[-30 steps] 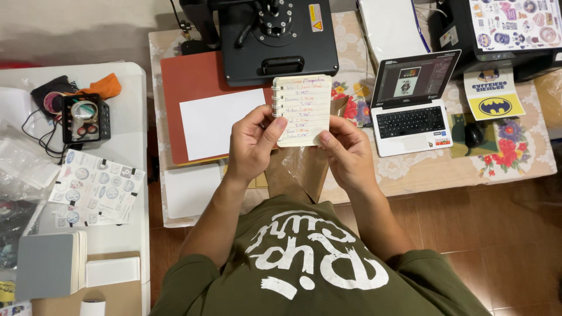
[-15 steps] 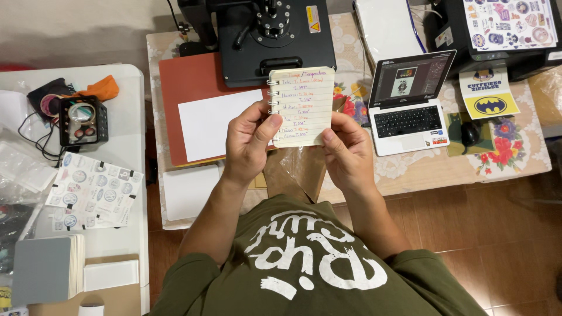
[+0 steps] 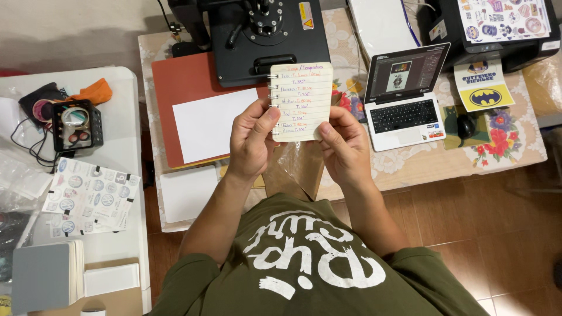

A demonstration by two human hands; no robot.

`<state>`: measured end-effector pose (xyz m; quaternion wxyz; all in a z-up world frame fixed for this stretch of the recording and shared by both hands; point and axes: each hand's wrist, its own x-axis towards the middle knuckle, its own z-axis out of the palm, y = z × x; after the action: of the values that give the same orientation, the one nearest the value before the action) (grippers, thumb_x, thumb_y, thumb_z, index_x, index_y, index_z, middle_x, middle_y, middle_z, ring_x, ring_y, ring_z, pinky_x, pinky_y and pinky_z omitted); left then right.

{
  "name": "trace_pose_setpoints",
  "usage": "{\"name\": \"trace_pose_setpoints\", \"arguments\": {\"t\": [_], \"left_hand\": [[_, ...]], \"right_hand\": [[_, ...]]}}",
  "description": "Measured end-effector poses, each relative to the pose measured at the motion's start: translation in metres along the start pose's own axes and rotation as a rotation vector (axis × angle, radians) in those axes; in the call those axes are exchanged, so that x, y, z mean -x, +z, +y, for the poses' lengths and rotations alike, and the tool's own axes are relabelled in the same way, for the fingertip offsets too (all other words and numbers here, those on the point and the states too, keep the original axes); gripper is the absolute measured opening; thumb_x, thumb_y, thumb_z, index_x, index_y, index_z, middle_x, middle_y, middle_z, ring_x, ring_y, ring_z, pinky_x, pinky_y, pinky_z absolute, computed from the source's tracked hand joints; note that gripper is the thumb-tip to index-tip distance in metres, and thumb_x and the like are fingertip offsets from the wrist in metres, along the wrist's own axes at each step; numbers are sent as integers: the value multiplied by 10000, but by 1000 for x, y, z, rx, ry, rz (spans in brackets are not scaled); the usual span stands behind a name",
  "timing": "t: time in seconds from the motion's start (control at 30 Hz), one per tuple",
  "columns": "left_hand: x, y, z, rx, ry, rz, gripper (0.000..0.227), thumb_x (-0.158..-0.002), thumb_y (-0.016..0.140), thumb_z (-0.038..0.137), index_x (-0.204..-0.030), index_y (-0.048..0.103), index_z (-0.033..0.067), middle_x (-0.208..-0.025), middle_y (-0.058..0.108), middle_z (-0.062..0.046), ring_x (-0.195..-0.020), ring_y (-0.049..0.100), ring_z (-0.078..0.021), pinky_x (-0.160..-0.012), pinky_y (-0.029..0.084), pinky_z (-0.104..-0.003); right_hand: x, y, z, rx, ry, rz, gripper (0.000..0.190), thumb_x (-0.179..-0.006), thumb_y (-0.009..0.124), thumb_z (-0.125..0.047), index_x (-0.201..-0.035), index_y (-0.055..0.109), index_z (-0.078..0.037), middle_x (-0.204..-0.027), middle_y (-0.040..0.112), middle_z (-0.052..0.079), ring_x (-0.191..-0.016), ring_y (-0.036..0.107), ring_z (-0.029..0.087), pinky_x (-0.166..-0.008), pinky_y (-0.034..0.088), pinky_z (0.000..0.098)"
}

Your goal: The person operates a heat press by adjusting its temperature settings and then handles various printed materials and a laptop nearby.

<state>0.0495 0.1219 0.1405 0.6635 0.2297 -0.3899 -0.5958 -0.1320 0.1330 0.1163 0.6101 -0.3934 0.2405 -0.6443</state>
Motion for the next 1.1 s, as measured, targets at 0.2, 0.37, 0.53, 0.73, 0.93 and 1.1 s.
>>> {"name": "trace_pose_setpoints", "arguments": {"t": [0.2,0.37,0.53,0.73,0.93,1.1], "left_hand": [[-2,-13,-33,-23,-39,-12,268,-1152,659,218,-1242,744,-19,-913,774,-119,-787,769,-127,-637,663,-270],[-7,-55,-99,-322,-36,-96,272,-1174,687,251,-1245,780,5,-913,767,-128,-795,727,-156,-664,651,-302],[62,-170,-226,-795,-320,-56,330,-1176,719,358,-1261,798,48,-939,813,-140,-760,766,-223,-728,645,-401],[150,-222,-242,-1535,-751,-238,472,-1106,713,421,-1385,729,41,-1281,766,-188,-1221,769,-404,-1018,646,-571],[176,-236,-270,-1541,-889,15,828,-1031,785,512,-1644,510,29,-1596,534,-236,-1499,560,-481,-1259,488,-597],[173,-235,-290,-1367,-792,403,950,-929,922,367,-1640,421,-15,-1593,399,-258,-1527,496,-514,-1307,461,-606]], "right_hand": [[6,-31,18,60,30,72,341,-1115,725,-115,-1392,688,79,-1135,791,163,-1010,835,245,-863,730,380],[11,-82,47,195,57,169,316,-1120,744,-116,-1391,718,44,-1143,794,106,-1011,807,183,-888,712,344],[62,-214,143,310,317,363,288,-1119,775,-132,-1349,738,37,-1093,755,84,-969,777,170,-909,703,352],[145,-372,290,445,747,723,335,-1070,813,-113,-1323,746,95,-1062,745,265,-894,843,383,-807,746,470],[144,-380,309,438,789,804,324,-1048,842,-128,-1311,773,46,-1054,752,287,-912,853,427,-824,749,501],[123,-351,313,484,801,617,335,-1019,877,-213,-1239,804,29,-931,723,109,-818,761,163,-799,680,308]]}}
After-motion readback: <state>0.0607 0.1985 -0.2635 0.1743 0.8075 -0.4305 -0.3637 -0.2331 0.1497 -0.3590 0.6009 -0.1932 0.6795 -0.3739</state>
